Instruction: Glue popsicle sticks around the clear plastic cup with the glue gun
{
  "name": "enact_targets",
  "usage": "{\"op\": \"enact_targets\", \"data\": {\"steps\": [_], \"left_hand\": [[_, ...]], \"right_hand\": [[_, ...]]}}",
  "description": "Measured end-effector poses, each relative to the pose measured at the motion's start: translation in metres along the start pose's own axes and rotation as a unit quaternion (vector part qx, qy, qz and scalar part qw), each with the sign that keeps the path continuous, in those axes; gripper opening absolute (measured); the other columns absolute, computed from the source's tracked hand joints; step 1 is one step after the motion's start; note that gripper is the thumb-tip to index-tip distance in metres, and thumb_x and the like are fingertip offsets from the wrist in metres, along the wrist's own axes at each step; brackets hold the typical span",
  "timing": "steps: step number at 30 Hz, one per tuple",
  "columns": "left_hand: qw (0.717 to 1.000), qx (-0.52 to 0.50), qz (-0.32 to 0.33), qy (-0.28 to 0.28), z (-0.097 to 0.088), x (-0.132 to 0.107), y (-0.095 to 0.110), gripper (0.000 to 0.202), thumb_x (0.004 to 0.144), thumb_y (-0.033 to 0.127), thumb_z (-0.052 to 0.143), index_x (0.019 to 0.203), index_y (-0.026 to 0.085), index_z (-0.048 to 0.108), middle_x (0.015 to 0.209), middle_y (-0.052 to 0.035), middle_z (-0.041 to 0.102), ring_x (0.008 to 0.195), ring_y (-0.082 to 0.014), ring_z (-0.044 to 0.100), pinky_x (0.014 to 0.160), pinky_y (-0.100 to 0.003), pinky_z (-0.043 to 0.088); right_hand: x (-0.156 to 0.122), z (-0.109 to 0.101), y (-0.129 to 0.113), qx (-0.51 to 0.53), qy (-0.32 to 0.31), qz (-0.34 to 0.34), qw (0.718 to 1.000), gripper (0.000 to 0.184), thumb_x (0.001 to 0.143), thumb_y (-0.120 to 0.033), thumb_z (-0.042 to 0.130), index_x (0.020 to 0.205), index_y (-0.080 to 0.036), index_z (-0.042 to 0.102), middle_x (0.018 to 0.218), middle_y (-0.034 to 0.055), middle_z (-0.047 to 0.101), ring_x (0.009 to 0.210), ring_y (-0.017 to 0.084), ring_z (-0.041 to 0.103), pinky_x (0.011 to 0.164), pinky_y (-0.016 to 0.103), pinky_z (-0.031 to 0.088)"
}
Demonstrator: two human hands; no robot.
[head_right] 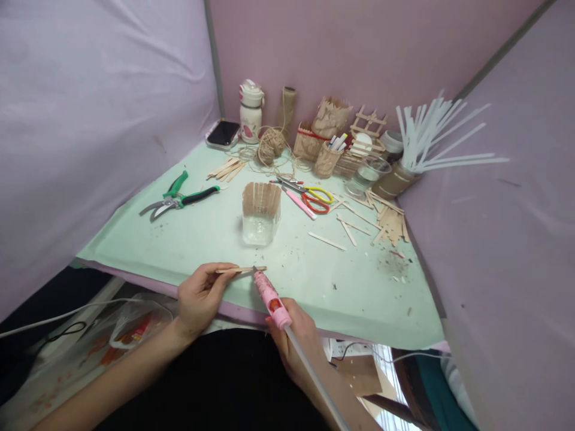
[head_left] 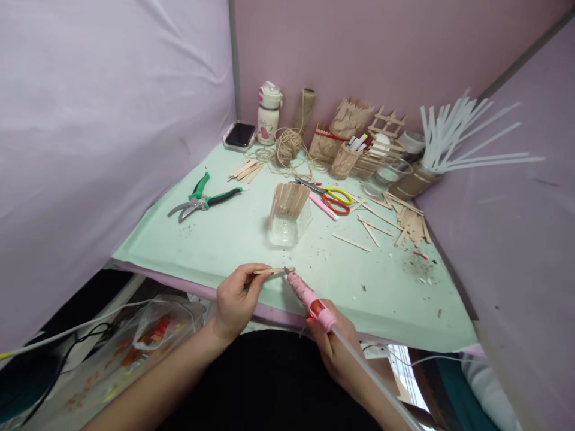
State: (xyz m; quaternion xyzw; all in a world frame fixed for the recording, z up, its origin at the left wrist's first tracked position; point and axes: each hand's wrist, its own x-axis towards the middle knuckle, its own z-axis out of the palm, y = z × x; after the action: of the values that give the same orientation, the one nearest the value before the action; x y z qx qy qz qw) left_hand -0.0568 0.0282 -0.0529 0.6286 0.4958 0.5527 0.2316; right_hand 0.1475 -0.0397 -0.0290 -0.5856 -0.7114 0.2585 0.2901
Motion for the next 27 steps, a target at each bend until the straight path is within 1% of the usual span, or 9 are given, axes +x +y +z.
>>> {"op": "enact_targets", "data": {"steps": [6,17,21,27], "left_hand": [[1.000,0.001,0.000,0.003,0.0003,0.0005,0.0001,0.011,0.085,0.018,0.067,0.097,0.019,0.067,0.086,-0.0008,0.074,0.076,-0.0116,0.071,0.073,-0.021,0.058],[1.000,-0.016,-0.015,0.003,0.0014,-0.0012,-0.0026,0.012,0.084,0.019,0.068,0.096,0.019,0.067,0.087,-0.0021,0.075,0.077,-0.0138,0.072,0.075,-0.024,0.059],[0.999,-0.027,-0.024,0.005,0.0015,0.0000,-0.0014,0.011,0.084,0.020,0.068,0.095,0.017,0.067,0.087,-0.0032,0.074,0.077,-0.0148,0.072,0.074,-0.026,0.060],[0.999,-0.039,-0.034,0.005,0.0018,0.0002,-0.0005,0.011,0.084,0.021,0.068,0.094,0.017,0.067,0.086,-0.0031,0.075,0.078,-0.0146,0.073,0.074,-0.025,0.060]], "right_hand": [[-0.0018,-0.0003,0.0002,-0.006,-0.006,0.013,1.000,0.029,0.099,-0.040,0.038,0.105,-0.020,0.057,0.082,0.0034,0.066,0.069,0.018,0.063,0.061,0.027,0.047],[-0.0053,-0.0049,0.0030,-0.022,-0.023,0.024,0.999,0.029,0.099,-0.040,0.037,0.107,-0.019,0.056,0.087,0.0055,0.067,0.073,0.019,0.066,0.063,0.028,0.049],[-0.0057,-0.0058,0.0009,-0.037,-0.023,0.030,0.999,0.028,0.099,-0.038,0.038,0.110,-0.020,0.056,0.090,0.0061,0.068,0.076,0.020,0.066,0.065,0.029,0.050],[-0.0059,-0.0069,0.0002,-0.030,-0.016,0.033,0.999,0.027,0.099,-0.038,0.039,0.107,-0.020,0.058,0.089,0.0054,0.069,0.075,0.020,0.067,0.064,0.029,0.050]]}}
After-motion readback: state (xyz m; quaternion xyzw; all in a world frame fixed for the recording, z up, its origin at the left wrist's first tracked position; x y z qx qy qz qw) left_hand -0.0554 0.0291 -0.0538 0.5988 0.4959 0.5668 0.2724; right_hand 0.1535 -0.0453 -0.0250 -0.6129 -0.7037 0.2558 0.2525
